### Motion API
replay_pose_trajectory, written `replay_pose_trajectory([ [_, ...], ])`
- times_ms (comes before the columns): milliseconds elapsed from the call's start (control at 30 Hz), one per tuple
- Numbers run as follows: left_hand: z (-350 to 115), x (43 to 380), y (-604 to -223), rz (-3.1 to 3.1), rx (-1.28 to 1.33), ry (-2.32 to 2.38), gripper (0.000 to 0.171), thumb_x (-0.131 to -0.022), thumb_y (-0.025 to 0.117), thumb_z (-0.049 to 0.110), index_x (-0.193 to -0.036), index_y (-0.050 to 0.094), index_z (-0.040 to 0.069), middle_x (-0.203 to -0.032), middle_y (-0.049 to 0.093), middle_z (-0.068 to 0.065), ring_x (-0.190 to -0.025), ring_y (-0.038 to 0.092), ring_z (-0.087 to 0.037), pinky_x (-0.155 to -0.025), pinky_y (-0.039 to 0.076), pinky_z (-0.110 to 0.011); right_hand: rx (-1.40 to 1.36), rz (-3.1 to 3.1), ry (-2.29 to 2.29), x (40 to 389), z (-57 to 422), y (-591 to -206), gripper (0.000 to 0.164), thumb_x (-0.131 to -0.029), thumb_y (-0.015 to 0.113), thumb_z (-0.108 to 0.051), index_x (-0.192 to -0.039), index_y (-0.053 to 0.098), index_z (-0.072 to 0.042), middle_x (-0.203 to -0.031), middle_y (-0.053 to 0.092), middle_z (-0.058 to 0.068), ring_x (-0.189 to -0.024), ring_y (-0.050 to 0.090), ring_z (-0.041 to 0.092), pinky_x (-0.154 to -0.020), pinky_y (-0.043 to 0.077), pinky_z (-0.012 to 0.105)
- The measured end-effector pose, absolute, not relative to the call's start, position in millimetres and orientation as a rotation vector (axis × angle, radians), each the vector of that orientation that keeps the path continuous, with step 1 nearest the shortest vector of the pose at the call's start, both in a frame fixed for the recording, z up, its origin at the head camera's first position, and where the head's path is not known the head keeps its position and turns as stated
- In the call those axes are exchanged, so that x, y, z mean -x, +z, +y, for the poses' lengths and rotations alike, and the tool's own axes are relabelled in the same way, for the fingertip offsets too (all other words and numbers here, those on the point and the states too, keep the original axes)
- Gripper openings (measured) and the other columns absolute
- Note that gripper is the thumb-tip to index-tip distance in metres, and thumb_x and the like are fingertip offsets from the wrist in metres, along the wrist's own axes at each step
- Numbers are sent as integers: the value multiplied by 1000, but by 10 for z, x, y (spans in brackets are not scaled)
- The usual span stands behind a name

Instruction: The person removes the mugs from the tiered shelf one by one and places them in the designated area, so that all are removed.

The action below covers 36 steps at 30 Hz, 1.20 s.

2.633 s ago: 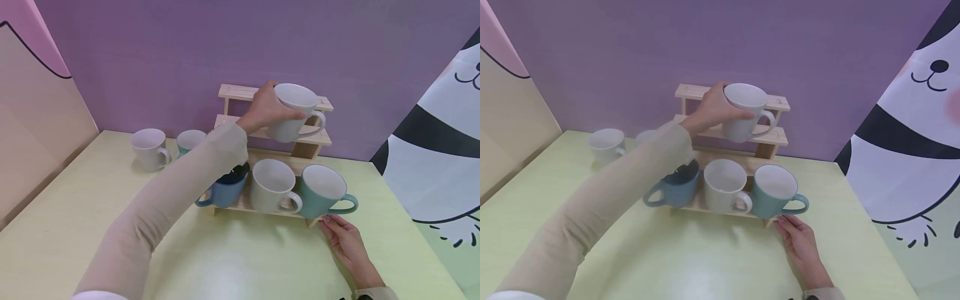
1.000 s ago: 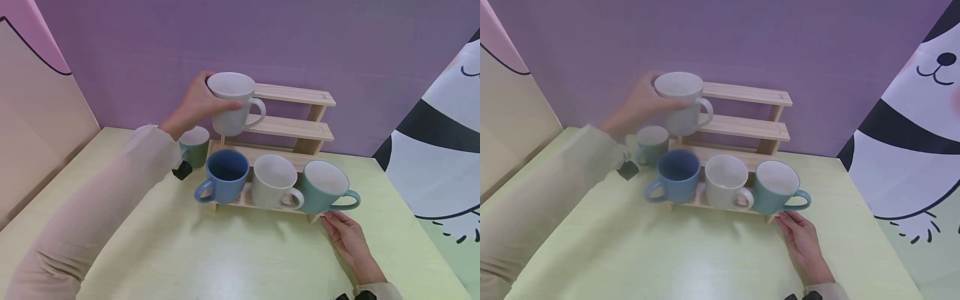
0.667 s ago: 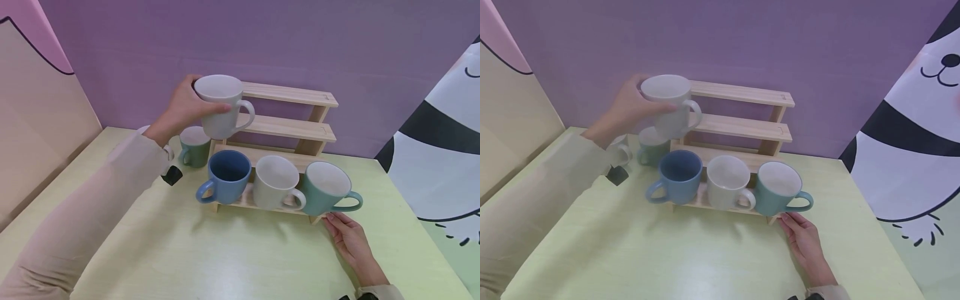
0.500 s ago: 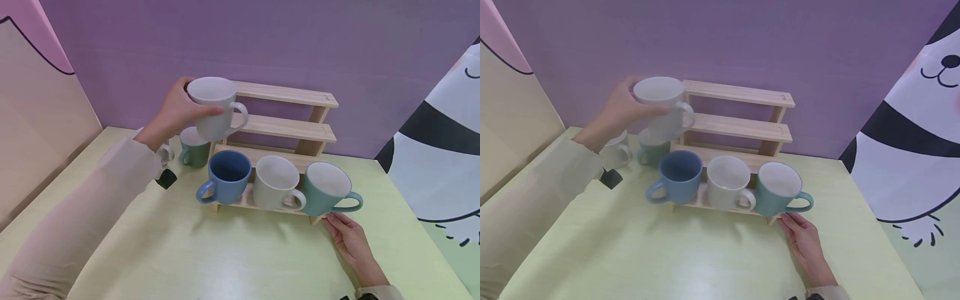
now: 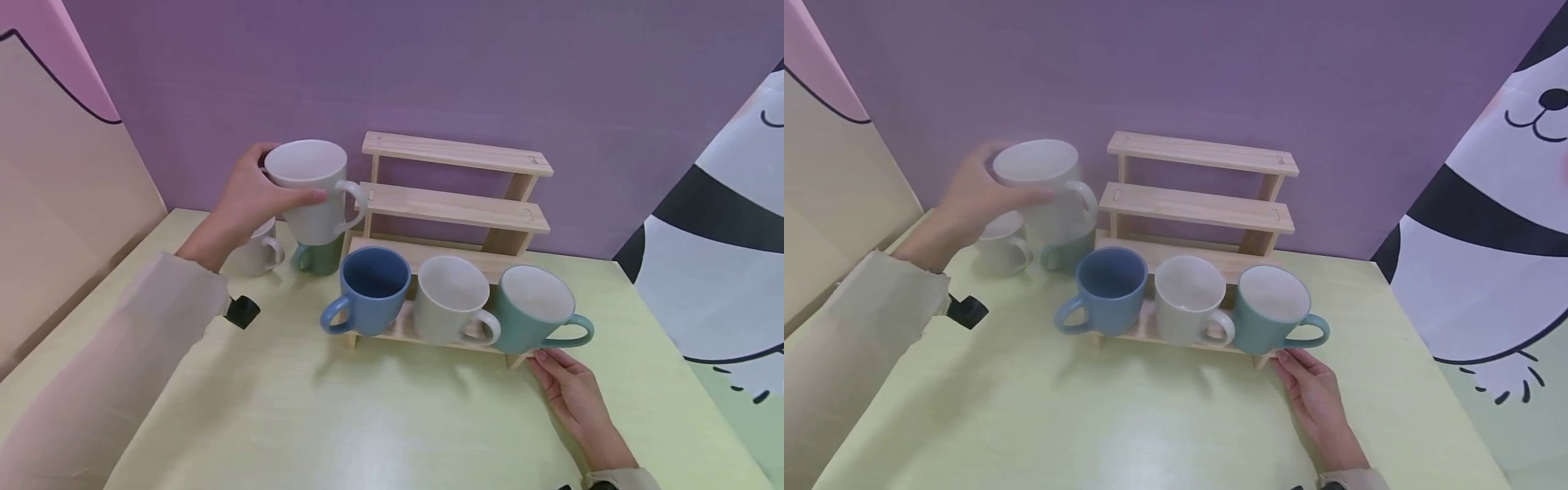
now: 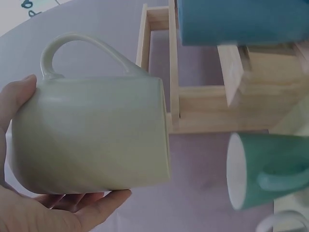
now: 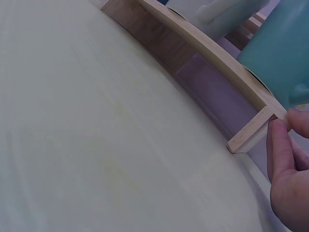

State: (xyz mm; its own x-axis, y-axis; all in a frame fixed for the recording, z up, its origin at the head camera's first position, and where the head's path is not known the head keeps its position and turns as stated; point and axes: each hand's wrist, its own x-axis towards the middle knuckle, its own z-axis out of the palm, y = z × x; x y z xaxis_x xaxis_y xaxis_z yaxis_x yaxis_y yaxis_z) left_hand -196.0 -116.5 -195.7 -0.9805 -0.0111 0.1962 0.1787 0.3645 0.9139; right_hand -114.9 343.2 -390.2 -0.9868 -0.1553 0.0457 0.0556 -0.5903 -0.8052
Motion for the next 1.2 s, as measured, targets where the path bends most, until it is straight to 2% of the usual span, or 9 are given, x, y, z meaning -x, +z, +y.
replay_pose_trajectory([
  [167,-1304,1914,-2044,-2435,126,-1668,89,-73,82,27,-142,30,6,-139,41,-11,-121,45,-27,-100,44,-42,182,1357,-2711,1162,3433,-3895,34,-97,41,9,-105,72,-2,-102,72,8,-96,70,15,-86,53,23],
  [467,-1517,1828,-2216,-2442,76,-1639,91,-73,82,26,-144,28,5,-140,40,-12,-121,45,-27,-98,44,-40,163,1359,-2694,1190,3412,-3905,33,-96,42,8,-106,72,-3,-103,72,7,-97,69,14,-86,53,23],
  [633,-1612,1793,-2297,-2427,50,-1597,88,-72,83,22,-142,32,4,-137,42,-12,-119,47,-26,-97,44,-38,167,1338,-2703,1187,3416,-3908,32,-96,43,9,-105,72,-2,-102,72,8,-97,69,14,-86,53,23],
  [867,-1731,1771,-2427,-2419,10,-1569,89,-72,83,20,-142,31,3,-137,42,-14,-119,47,-25,-93,44,-32,172,1295,-2727,1171,3414,-3921,32,-96,42,9,-104,71,0,-102,72,9,-97,69,15,-86,53,24],
  [1200,-1954,1678,-2657,-2439,-63,-1524,89,-75,81,21,-144,28,2,-138,39,-14,-117,46,-25,-81,45,-16,164,1308,-2731,1156,3404,-3930,33,-96,42,11,-104,72,0,-101,72,9,-96,69,15,-86,53,24],
])
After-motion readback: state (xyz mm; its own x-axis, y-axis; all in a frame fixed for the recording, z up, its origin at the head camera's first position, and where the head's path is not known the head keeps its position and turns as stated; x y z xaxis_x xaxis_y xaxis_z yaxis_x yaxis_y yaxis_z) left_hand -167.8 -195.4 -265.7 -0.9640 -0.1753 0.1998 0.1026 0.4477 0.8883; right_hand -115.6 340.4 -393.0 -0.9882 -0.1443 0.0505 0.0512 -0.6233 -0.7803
